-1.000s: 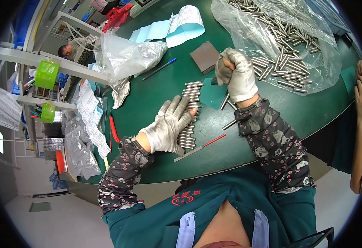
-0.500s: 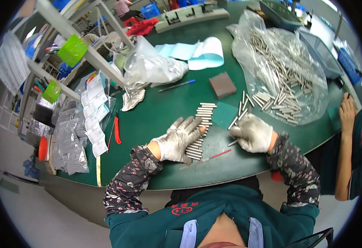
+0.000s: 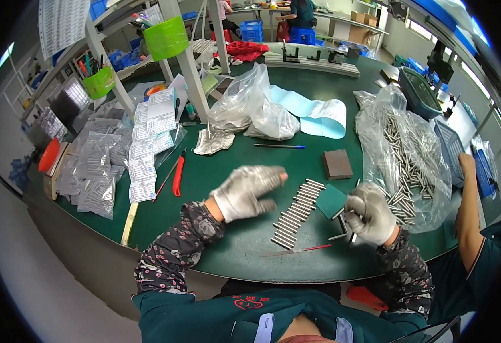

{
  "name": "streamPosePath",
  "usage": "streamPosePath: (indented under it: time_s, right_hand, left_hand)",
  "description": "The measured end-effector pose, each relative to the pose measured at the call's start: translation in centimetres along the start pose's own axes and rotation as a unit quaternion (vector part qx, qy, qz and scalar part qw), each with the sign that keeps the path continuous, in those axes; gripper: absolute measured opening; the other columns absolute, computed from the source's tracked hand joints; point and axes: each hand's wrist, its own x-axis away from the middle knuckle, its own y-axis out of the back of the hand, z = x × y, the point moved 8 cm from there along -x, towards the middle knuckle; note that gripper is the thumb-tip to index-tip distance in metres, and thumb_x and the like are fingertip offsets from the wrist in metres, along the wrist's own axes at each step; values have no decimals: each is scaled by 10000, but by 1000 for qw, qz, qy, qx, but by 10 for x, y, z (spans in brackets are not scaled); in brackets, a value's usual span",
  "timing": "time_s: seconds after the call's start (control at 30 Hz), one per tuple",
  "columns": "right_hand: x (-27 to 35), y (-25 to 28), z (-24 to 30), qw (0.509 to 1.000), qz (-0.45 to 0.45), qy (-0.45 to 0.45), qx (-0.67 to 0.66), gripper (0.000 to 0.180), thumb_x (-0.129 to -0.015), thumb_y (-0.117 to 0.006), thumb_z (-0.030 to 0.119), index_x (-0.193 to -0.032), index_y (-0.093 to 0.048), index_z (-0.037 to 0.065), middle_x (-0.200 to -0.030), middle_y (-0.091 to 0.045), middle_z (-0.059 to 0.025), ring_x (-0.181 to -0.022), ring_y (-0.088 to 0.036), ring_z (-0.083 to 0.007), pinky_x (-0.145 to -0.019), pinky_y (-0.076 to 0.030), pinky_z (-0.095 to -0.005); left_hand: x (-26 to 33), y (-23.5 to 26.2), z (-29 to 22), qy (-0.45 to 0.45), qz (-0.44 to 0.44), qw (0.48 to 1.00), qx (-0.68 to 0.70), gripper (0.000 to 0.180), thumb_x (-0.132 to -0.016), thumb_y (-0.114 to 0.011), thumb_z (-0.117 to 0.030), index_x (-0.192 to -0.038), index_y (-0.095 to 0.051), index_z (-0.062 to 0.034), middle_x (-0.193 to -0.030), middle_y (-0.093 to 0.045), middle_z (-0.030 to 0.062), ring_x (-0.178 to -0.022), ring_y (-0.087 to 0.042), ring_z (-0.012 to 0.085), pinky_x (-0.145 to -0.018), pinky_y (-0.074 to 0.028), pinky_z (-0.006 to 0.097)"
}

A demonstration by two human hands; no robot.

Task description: Polish the ends of small metal rods on a sanding block and organize them into containers.

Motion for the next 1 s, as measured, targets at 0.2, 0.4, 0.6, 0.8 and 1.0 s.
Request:
streamPosePath:
  time_s: [0.2,0.4,0.6,0.8,1.0]
  right_hand:
    - [-114,-5,-7,994,-15,72,87,316,-645,-513,53,-955,-506,114,-634,-508,-91,-652,-525,-286,-603,-398,-395]
    - [-202,-54,-59,986,92,19,138,371,-721,-453,77,-1064,-537,191,-747,-612,-128,-747,-593,-302,-661,-458,-392]
    - [-217,-63,-98,922,273,-115,247,373,-756,-488,126,-1112,-558,210,-892,-625,-127,-852,-597,-293,-732,-465,-369]
    - [-202,-42,-103,954,174,4,244,175,-725,-517,127,-876,-606,124,-746,-612,-118,-738,-595,-292,-642,-458,-391]
    - [-129,-25,-65,897,161,92,402,90,-710,-530,132,-775,-508,74,-611,-563,-47,-596,-604,-204,-532,-448,-346]
  left_hand:
    - [-17,85,59,51,-147,946,-286,563,-641,-535,62,-1163,-494,-144,-935,-581,109,-801,-587,278,-669,-484,358]
    - [-55,66,85,94,49,924,-368,520,-663,-579,-44,-1157,-497,-183,-859,-574,54,-783,-588,251,-692,-463,354]
    - [-69,66,107,218,134,923,-287,426,-751,-558,-143,-1168,-488,-190,-806,-621,124,-721,-608,297,-654,-478,380]
    - [-64,58,114,147,161,930,-295,221,-728,-573,-162,-948,-583,-137,-737,-612,89,-684,-600,289,-608,-477,381]
    - [-44,41,59,70,137,917,-369,128,-733,-496,-141,-832,-573,-115,-573,-576,69,-565,-600,210,-554,-437,326]
